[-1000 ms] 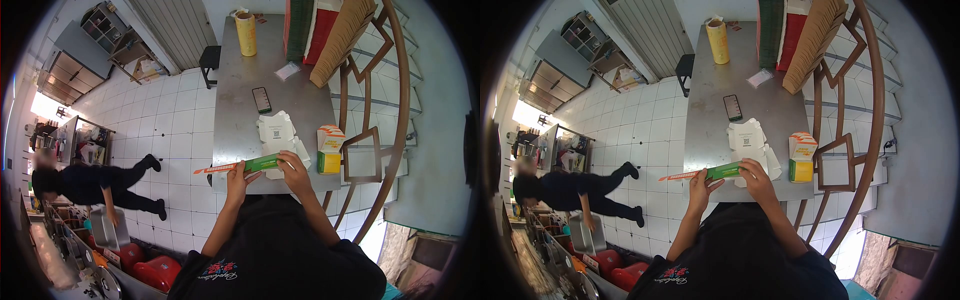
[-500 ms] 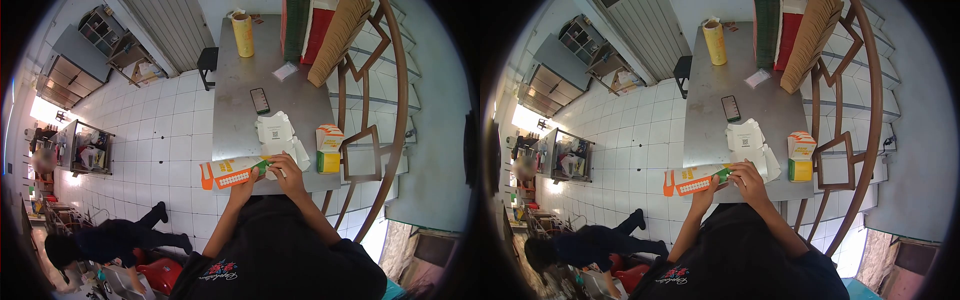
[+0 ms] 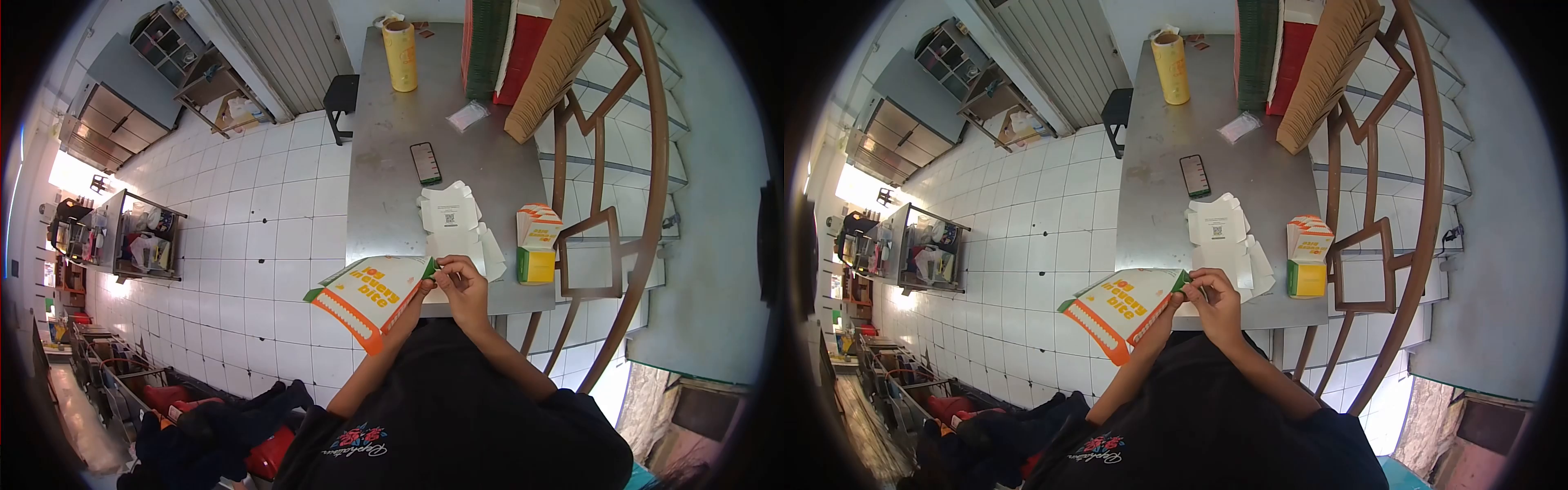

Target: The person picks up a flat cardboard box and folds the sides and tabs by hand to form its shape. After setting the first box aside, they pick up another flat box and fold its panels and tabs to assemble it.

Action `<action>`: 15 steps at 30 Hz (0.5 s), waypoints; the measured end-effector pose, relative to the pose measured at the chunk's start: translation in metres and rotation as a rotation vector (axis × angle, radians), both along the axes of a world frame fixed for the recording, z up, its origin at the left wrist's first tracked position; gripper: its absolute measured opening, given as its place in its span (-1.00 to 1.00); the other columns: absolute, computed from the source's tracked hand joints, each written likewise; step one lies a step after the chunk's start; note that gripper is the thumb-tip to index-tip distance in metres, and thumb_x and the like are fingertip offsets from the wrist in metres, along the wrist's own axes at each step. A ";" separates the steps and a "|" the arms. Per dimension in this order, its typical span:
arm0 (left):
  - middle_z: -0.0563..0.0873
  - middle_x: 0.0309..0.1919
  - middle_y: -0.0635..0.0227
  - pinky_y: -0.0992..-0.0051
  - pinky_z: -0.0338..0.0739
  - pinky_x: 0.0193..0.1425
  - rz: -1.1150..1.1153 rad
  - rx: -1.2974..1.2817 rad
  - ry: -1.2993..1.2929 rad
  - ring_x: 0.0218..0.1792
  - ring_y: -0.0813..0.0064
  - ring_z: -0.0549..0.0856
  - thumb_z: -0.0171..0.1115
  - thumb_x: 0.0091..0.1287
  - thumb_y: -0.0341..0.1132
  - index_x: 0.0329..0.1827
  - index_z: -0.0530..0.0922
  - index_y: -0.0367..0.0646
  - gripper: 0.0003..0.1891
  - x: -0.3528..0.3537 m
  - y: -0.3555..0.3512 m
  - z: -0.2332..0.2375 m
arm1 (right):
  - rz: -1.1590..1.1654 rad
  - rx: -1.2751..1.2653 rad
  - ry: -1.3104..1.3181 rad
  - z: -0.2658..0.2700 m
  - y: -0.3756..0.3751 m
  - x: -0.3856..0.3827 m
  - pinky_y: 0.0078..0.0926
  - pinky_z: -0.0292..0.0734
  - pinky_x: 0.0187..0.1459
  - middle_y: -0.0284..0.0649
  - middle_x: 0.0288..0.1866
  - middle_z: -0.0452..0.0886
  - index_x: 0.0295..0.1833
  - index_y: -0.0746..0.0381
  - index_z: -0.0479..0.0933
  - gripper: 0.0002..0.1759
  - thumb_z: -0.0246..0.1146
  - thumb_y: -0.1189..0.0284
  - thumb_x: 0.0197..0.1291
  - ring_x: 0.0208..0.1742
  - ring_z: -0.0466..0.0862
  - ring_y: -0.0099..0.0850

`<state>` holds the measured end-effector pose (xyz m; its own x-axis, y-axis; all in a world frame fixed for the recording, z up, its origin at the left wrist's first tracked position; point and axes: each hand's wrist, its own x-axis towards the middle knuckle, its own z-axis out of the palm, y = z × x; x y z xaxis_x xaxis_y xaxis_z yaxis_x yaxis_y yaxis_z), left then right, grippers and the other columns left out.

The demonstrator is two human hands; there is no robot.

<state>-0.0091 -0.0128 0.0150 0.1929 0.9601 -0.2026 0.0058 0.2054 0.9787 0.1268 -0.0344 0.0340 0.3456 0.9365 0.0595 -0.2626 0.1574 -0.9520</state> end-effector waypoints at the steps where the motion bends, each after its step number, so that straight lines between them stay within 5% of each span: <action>1: 0.64 0.26 0.24 0.27 0.59 0.35 -0.029 0.066 0.027 0.28 0.33 0.64 0.39 0.49 -0.16 0.43 0.44 -0.19 -0.45 -0.002 -0.002 0.002 | 0.003 0.007 0.049 0.000 -0.001 -0.001 -0.42 0.56 0.26 -0.16 0.12 0.56 -0.10 0.37 0.62 -0.90 0.40 0.61 0.35 0.20 0.62 -0.42; 8: 0.64 0.25 0.24 0.28 0.60 0.32 -0.202 0.367 0.138 0.27 0.34 0.65 0.39 0.48 -0.19 0.41 0.45 -0.19 -0.47 -0.024 -0.008 0.026 | -0.011 0.121 -0.054 0.000 -0.001 0.006 -0.42 0.58 0.26 -0.17 0.10 0.56 -0.13 0.37 0.64 -0.89 0.44 0.60 0.31 0.21 0.64 -0.36; 15: 0.64 0.24 0.23 0.29 0.61 0.30 -0.251 0.412 0.200 0.26 0.35 0.65 0.39 0.47 -0.23 0.39 0.47 -0.20 -0.50 -0.048 -0.020 0.045 | 0.047 0.132 -0.457 0.017 -0.005 0.015 -0.39 0.65 0.16 -0.21 -0.03 0.67 -0.20 0.30 0.72 -0.88 0.52 0.59 0.16 0.13 0.68 -0.33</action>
<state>-0.0575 -0.0332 0.0604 0.4234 0.8971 0.1260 0.2002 -0.2283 0.9528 0.1419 -0.0398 0.0513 0.2135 0.9247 0.3151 0.1685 0.2828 -0.9443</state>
